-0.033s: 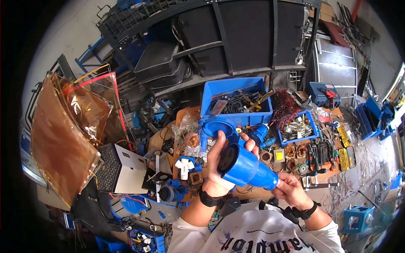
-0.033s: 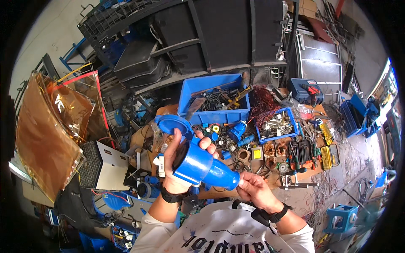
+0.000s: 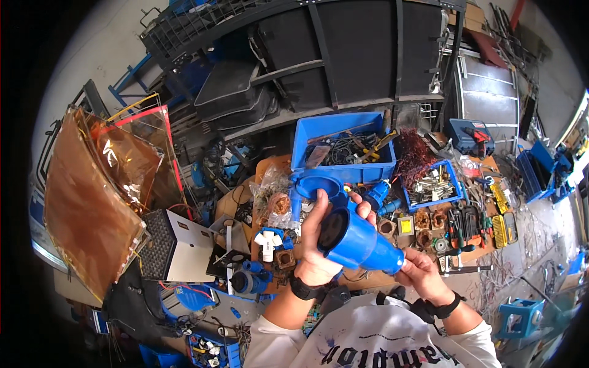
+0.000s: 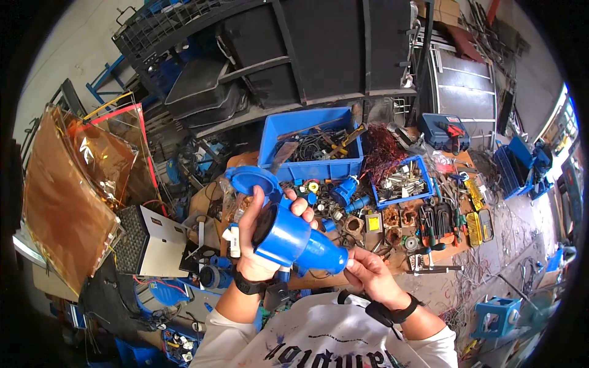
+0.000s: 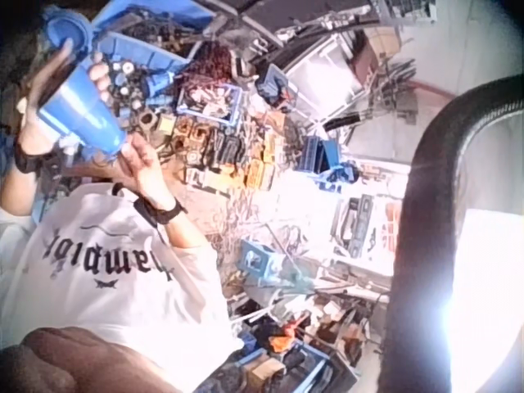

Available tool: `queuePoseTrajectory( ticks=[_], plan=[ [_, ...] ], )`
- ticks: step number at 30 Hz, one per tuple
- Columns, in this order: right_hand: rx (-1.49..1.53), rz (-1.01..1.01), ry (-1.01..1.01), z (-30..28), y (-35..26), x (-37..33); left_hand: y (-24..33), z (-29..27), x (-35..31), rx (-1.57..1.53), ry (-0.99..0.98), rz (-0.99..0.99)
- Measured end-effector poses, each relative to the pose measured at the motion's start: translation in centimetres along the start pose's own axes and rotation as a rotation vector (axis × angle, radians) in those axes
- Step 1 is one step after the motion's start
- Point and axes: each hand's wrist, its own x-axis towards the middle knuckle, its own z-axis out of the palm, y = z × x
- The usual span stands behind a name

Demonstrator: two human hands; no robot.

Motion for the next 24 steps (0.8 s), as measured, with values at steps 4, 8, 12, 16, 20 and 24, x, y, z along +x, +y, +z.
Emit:
queuePoseTrajectory(
  ticks=[4, 8, 12, 16, 20, 24],
  plan=[
    [-0.253, -0.161, 0.071, 0.1, 1.0, -0.1, -0.3, -1.4, 1.4, 0.000, 0.035, 0.024],
    [-0.515, -0.228, 0.178, -1.1, 1.2, -0.4, -0.8, -1.4, 1.7, 0.056, -0.016, 0.068],
    [-0.602, -0.280, 0.222, -2.0, 1.0, 0.0, -0.6, -1.0, 1.8, 0.174, -0.014, 0.069],
    [-0.730, -0.326, 0.254, -1.2, -0.5, -0.4, -0.9, -1.3, 2.0, 0.207, -0.032, 0.163],
    [-0.716, -0.342, 0.276, -1.2, -0.3, -0.2, -1.7, -1.3, 2.3, 0.214, -0.066, 0.215],
    [-0.674, -0.341, 0.263, -2.0, 0.6, 0.1, -1.9, -0.5, 2.3, 0.189, -0.057, 0.209]
  ],
)
